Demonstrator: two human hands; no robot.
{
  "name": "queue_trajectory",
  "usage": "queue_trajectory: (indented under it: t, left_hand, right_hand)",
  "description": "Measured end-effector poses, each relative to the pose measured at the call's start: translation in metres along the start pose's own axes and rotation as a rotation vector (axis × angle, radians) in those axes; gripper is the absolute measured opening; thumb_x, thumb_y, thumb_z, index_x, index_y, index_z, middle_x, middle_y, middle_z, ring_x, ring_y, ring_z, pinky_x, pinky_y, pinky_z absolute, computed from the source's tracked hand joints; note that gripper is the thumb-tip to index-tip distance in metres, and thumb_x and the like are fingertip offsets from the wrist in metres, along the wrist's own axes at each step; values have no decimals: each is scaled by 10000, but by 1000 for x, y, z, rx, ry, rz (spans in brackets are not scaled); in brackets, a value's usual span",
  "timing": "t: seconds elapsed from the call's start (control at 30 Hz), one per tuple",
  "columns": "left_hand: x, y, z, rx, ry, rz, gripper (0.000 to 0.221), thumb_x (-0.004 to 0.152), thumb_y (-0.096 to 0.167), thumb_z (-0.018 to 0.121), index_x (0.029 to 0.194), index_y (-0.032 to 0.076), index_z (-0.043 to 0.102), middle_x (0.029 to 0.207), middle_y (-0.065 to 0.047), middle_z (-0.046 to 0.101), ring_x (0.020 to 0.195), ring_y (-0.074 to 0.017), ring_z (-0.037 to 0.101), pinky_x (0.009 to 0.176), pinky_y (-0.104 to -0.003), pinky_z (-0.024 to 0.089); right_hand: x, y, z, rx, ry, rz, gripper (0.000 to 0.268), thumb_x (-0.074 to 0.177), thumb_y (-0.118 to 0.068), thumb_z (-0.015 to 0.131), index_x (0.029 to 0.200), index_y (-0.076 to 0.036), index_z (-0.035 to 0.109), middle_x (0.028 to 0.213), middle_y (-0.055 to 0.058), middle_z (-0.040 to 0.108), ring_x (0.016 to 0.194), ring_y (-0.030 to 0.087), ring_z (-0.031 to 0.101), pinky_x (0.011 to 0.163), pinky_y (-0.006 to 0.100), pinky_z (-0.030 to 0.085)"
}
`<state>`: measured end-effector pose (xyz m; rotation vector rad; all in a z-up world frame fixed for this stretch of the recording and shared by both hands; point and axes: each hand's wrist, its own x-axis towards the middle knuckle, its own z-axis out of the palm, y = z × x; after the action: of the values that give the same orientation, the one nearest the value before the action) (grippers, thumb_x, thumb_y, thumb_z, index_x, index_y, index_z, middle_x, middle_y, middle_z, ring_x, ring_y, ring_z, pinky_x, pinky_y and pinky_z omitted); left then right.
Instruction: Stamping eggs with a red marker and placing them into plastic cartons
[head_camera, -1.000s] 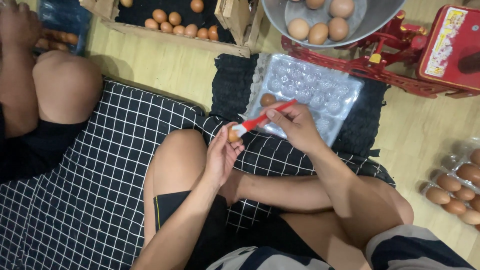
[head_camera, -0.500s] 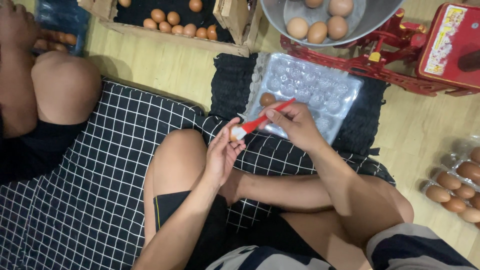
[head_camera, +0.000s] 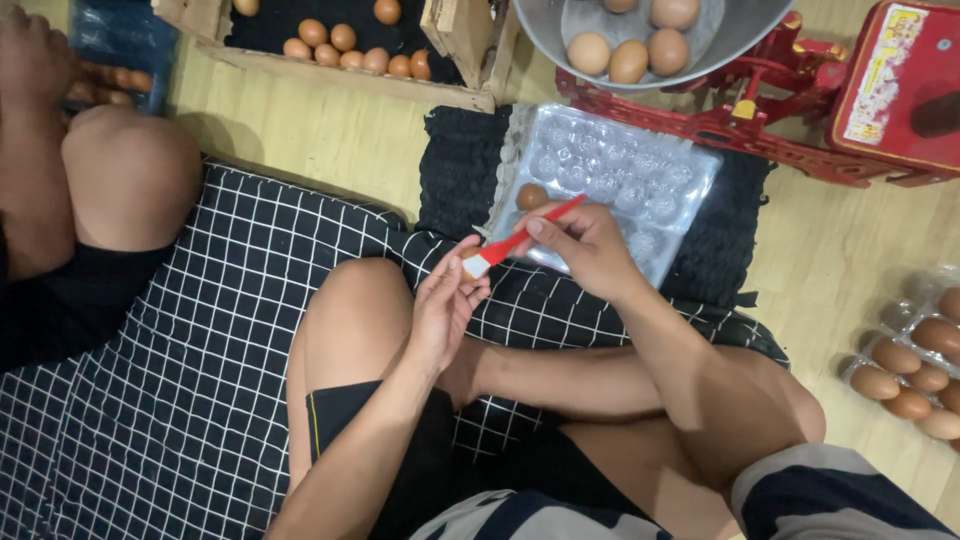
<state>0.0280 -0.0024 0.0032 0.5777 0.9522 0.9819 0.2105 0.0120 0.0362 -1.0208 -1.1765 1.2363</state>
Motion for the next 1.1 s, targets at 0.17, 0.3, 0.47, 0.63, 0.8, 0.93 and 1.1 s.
queue_trajectory:
  t: [0.17,0.3,0.47,0.63,0.8,0.93,1.1]
  left_hand:
    - [1,-3,-2,2,2,18,397,863,241,465,1209,51,433,961,-125,584,677,-116,599,643,-215,514]
    - [4,-8,-7,-33,17,12,331,865,250,468,1140,66,459,942,-112,574,646,-119,594,619,-218,516]
    - [4,-10,-10,-26,28,7,314,867,277,467,1089,56,468,863,-92,586,635,-117,596,618,-215,512]
    - [4,-6,-8,26,21,22,349,868,294,457,1110,43,468,825,-89,586,630,-99,586,619,-206,510]
    - [3,-4,-3,28,30,47,340,876,285,447,1116,45,476,818,-89,581,630,-100,579,609,-199,505]
    - [0,-3,-1,39,43,100,344,873,278,453,1115,35,486,826,-97,586,640,-106,592,621,-207,515]
    - [-4,16,6,277,32,247,328,841,210,525,1110,24,504,862,-118,583,651,-133,589,629,-227,526]
  right_hand:
    - [0,-8,1,-85,30,-56,111,820,-98,577,881,-62,662,666,74,649,688,89,577,702,252,456]
    - [0,-5,0,7,24,-30,131,838,-124,548,873,-51,651,648,67,640,672,89,569,720,251,449]
    - [-1,-8,0,84,-54,21,154,840,-153,534,855,-52,649,639,72,637,665,98,573,730,246,435]
    - [0,-4,1,-28,-14,-26,117,829,-118,561,867,-62,656,647,57,645,672,80,581,716,238,447]
    - [2,-2,0,-35,44,-28,123,841,-116,548,873,-52,649,649,74,641,661,97,582,693,241,456]
    - [2,0,0,7,135,5,123,844,-118,551,850,-37,644,644,86,630,618,100,570,662,226,469]
    - [5,5,-16,8,431,-41,178,890,-194,497,874,-56,608,685,89,624,638,115,591,657,214,475]
